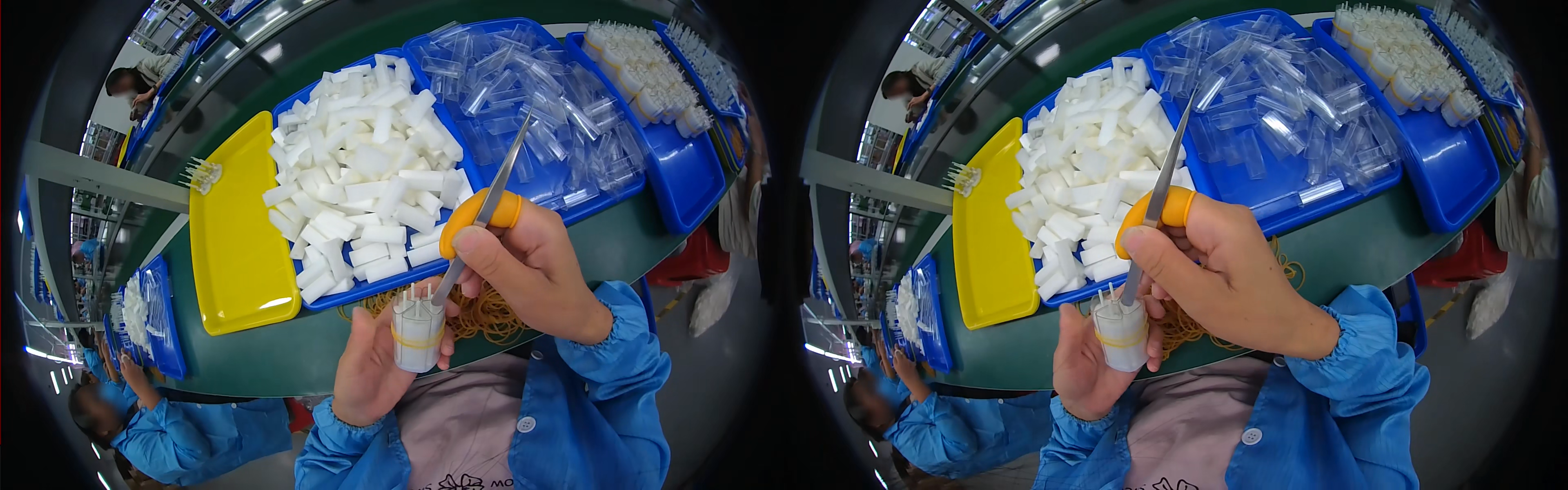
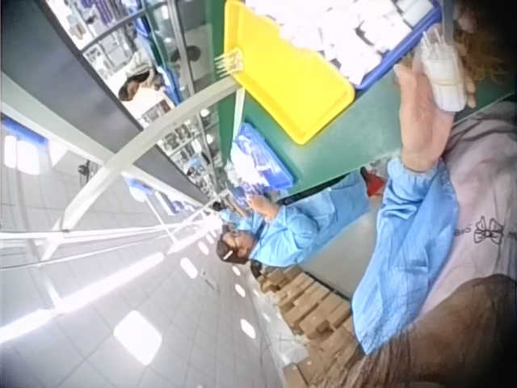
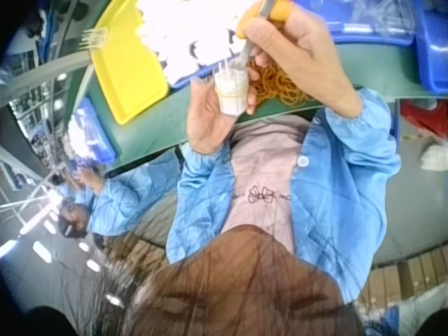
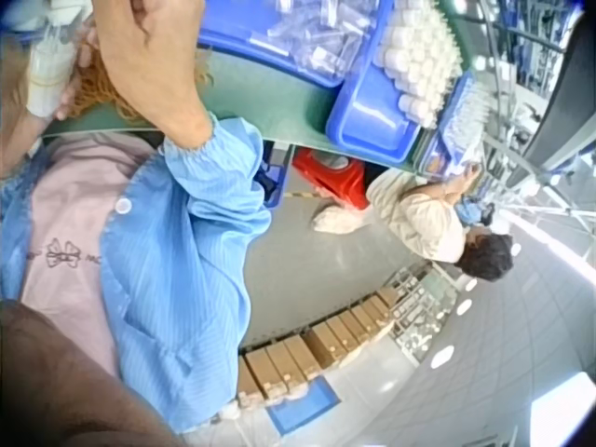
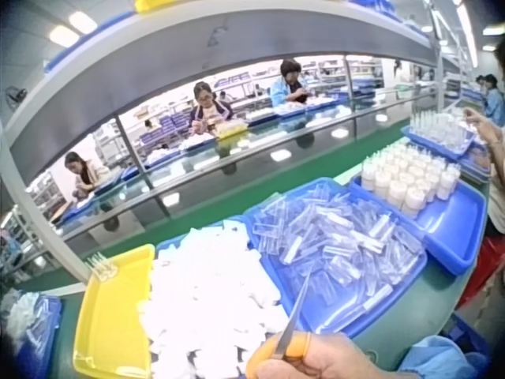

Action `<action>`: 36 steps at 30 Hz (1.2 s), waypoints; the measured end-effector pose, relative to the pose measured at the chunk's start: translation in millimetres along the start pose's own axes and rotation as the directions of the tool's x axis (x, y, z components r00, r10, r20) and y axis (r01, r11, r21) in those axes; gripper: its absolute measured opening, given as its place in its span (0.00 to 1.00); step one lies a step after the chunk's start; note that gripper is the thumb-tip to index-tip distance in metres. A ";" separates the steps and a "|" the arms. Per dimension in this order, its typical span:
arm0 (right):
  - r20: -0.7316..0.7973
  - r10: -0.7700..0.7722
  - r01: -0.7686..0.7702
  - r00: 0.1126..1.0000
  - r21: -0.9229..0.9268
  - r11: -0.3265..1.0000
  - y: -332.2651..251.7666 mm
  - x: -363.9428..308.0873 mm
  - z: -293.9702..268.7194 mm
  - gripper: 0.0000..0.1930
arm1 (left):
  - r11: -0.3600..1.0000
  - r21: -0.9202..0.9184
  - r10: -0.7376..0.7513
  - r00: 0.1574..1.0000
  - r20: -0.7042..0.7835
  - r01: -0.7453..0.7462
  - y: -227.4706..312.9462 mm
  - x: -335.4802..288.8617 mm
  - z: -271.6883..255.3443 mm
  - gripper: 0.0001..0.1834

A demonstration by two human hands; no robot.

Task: The person assembles small white plastic components by inserting them into clear plastic sleeves and securing them with rubber bands. They use a yellow-handled tool to manipulate the parts and a pair of scissors to trim excess material from the rubber bands. The finished units are placed into a blue tray.

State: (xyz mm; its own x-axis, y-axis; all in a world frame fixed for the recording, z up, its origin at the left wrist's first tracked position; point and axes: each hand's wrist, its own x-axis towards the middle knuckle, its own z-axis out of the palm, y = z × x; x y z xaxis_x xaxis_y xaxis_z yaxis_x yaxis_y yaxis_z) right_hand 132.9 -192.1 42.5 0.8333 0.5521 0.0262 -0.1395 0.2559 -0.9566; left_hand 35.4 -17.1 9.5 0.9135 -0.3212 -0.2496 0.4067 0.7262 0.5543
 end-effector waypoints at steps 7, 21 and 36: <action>0.006 0.022 -0.022 1.000 0.032 0.999 5.8 1.6 3.7 0.10 | 0.976 0.218 -0.002 0.999 -0.053 0.014 4.6 -0.6 2.8 0.41; 0.076 -0.221 0.232 0.972 -0.217 0.948 7.4 -8.5 12.2 0.08 | 0.945 -0.276 -0.144 0.981 0.131 0.176 -5.9 -7.9 -17.0 0.29; 0.044 0.091 -0.091 0.995 0.005 0.996 9.4 -4.8 5.4 0.10 | 0.996 0.012 -0.084 0.996 0.022 0.084 -2.7 -7.6 -2.7 0.37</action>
State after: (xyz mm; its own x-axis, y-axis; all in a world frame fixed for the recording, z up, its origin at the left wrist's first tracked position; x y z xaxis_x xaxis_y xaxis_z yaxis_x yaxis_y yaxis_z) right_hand 124.7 -188.1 34.9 0.7927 0.6077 -0.0481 -0.2175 0.2083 -0.9536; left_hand 27.4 -14.9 7.7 0.8760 -0.3945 -0.2774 0.4818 0.6896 0.5407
